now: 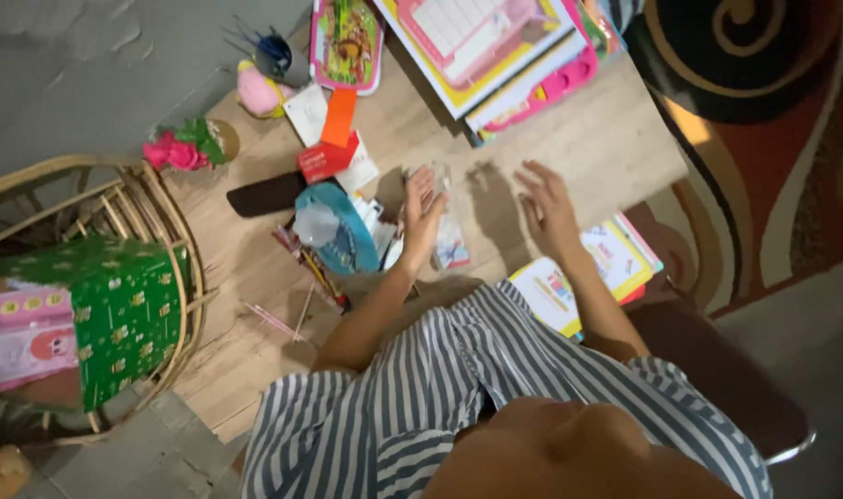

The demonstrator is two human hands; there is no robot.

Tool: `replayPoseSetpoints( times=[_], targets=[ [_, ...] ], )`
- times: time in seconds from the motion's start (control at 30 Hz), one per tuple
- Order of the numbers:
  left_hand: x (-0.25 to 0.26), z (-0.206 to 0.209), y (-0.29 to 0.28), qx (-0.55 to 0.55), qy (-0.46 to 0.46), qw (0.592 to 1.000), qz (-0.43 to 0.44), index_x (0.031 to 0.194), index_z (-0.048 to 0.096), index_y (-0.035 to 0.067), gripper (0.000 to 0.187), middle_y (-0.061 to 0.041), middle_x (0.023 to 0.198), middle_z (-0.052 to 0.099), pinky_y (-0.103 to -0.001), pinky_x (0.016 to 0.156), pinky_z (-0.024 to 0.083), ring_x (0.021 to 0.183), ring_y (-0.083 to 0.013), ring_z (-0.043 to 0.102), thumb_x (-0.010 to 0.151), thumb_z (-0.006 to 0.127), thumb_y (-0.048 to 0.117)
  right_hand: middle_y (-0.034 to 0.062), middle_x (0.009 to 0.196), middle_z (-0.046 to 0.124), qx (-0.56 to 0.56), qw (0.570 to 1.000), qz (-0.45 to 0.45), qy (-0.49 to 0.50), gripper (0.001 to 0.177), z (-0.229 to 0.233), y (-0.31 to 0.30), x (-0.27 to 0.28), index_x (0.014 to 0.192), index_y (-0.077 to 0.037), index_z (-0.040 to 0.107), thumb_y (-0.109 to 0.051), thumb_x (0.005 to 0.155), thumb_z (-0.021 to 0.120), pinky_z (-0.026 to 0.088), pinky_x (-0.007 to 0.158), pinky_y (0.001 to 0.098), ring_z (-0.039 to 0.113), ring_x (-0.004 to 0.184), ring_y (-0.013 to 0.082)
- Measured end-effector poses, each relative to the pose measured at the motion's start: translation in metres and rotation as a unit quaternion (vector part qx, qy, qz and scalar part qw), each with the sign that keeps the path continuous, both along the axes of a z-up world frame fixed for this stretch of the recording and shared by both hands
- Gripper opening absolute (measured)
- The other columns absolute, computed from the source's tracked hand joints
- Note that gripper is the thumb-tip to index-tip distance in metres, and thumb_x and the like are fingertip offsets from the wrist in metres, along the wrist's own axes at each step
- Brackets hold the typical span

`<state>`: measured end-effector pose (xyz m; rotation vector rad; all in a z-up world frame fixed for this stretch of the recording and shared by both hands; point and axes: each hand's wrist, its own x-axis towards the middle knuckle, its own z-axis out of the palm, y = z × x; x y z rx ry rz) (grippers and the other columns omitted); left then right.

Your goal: Gathering and showing various books, art sets, and educational boards on a desk.

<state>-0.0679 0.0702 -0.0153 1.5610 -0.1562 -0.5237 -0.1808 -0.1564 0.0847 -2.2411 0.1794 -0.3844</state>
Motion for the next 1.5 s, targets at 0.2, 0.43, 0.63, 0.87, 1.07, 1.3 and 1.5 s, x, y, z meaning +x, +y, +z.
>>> replayPoseSetpoints(
  times=[0.2, 0.43, 0.63, 0.87, 1.07, 1.3, 1.5],
  targets=[
    [0.065, -0.074, -0.073, -0.067, 0.095, 0.989, 0.097, 0.155, 0.038, 0.008, 0.062, -0.014, 0.154, 0.045, -0.040, 0.119, 0.037, 0.146, -0.0249, 0.042, 0.099, 0.064, 0.012, 0.0228, 0.145, 0.053, -0.067, 0.997, -0.033, 0.025, 0.042, -0.014, -0.098, 0.110, 0.142, -0.002, 0.058, 0.003, 0.101, 0.066, 0.045, 0.113, 0.0495, 0.051, 0.134, 0.0426],
    [0.101, -0.064, -0.115, -0.103, 0.074, 0.979, 0.159, 0.153, 0.040, 0.001, 0.053, -0.012, 0.151, 0.049, -0.036, 0.119, 0.040, 0.138, -0.0207, 0.050, 0.105, 0.061, 0.010, 0.0209, 0.143, 0.053, -0.064, 0.992, -0.098, 0.050, 0.045, -0.047, -0.142, 0.183, 0.147, 0.000, 0.054, 0.003, 0.104, 0.068, 0.043, 0.114, 0.0470, 0.050, 0.132, 0.0391],
    [0.116, -0.055, -0.119, 0.016, 0.182, 0.976, 0.118, 0.154, 0.041, 0.001, 0.068, -0.019, 0.142, 0.054, -0.045, 0.116, 0.037, 0.132, -0.0300, 0.049, 0.103, 0.061, 0.041, 0.0226, 0.134, 0.047, -0.052, 0.983, -0.142, 0.099, 0.053, -0.068, -0.140, 0.193, 0.152, 0.002, 0.049, -0.006, 0.106, 0.074, 0.037, 0.112, 0.0483, 0.044, 0.126, 0.0392],
    [0.114, -0.049, -0.115, 0.055, 0.193, 0.960, 0.193, 0.151, 0.031, 0.003, 0.064, -0.010, 0.143, 0.046, -0.041, 0.108, 0.037, 0.130, -0.0188, 0.042, 0.108, 0.058, 0.043, 0.0224, 0.139, 0.047, -0.101, 0.982, -0.118, 0.107, 0.053, -0.058, -0.123, 0.182, 0.153, 0.000, 0.050, -0.012, 0.106, 0.071, 0.030, 0.114, 0.0552, 0.040, 0.129, 0.0397],
    [0.106, -0.024, -0.096, 0.055, 0.120, 0.971, 0.200, 0.129, 0.049, 0.003, 0.034, -0.008, 0.112, 0.064, -0.030, 0.086, 0.052, 0.101, -0.0112, 0.059, 0.110, 0.054, 0.031, 0.0201, 0.134, 0.049, -0.043, 0.979, -0.138, 0.141, 0.041, -0.052, -0.110, 0.163, 0.143, -0.003, 0.060, -0.014, 0.105, 0.071, 0.030, 0.114, 0.0526, 0.039, 0.127, 0.0384],
    [0.079, 0.006, -0.064, 0.010, 0.103, 0.983, 0.150, 0.124, 0.049, 0.001, 0.029, -0.006, 0.101, 0.061, -0.028, 0.074, 0.050, 0.086, -0.0096, 0.056, 0.113, 0.056, 0.027, 0.0122, 0.118, 0.060, -0.001, 0.983, -0.136, 0.119, 0.017, -0.039, -0.096, 0.125, 0.120, -0.005, 0.068, -0.014, 0.106, 0.065, 0.037, 0.105, 0.0447, 0.050, 0.114, 0.0294],
    [0.030, 0.021, -0.030, -0.024, 0.109, 0.981, 0.161, 0.131, 0.048, 0.006, 0.034, -0.003, 0.111, 0.065, -0.026, 0.081, 0.050, 0.096, -0.0082, 0.059, 0.103, 0.057, 0.023, -0.0029, 0.103, 0.061, 0.518, 0.818, -0.217, 0.121, 0.021, -0.068, -0.090, 0.056, 0.123, -0.002, 0.061, -0.020, 0.112, 0.061, 0.043, 0.075, 0.0221, 0.051, 0.084, 0.0054]
  ],
)
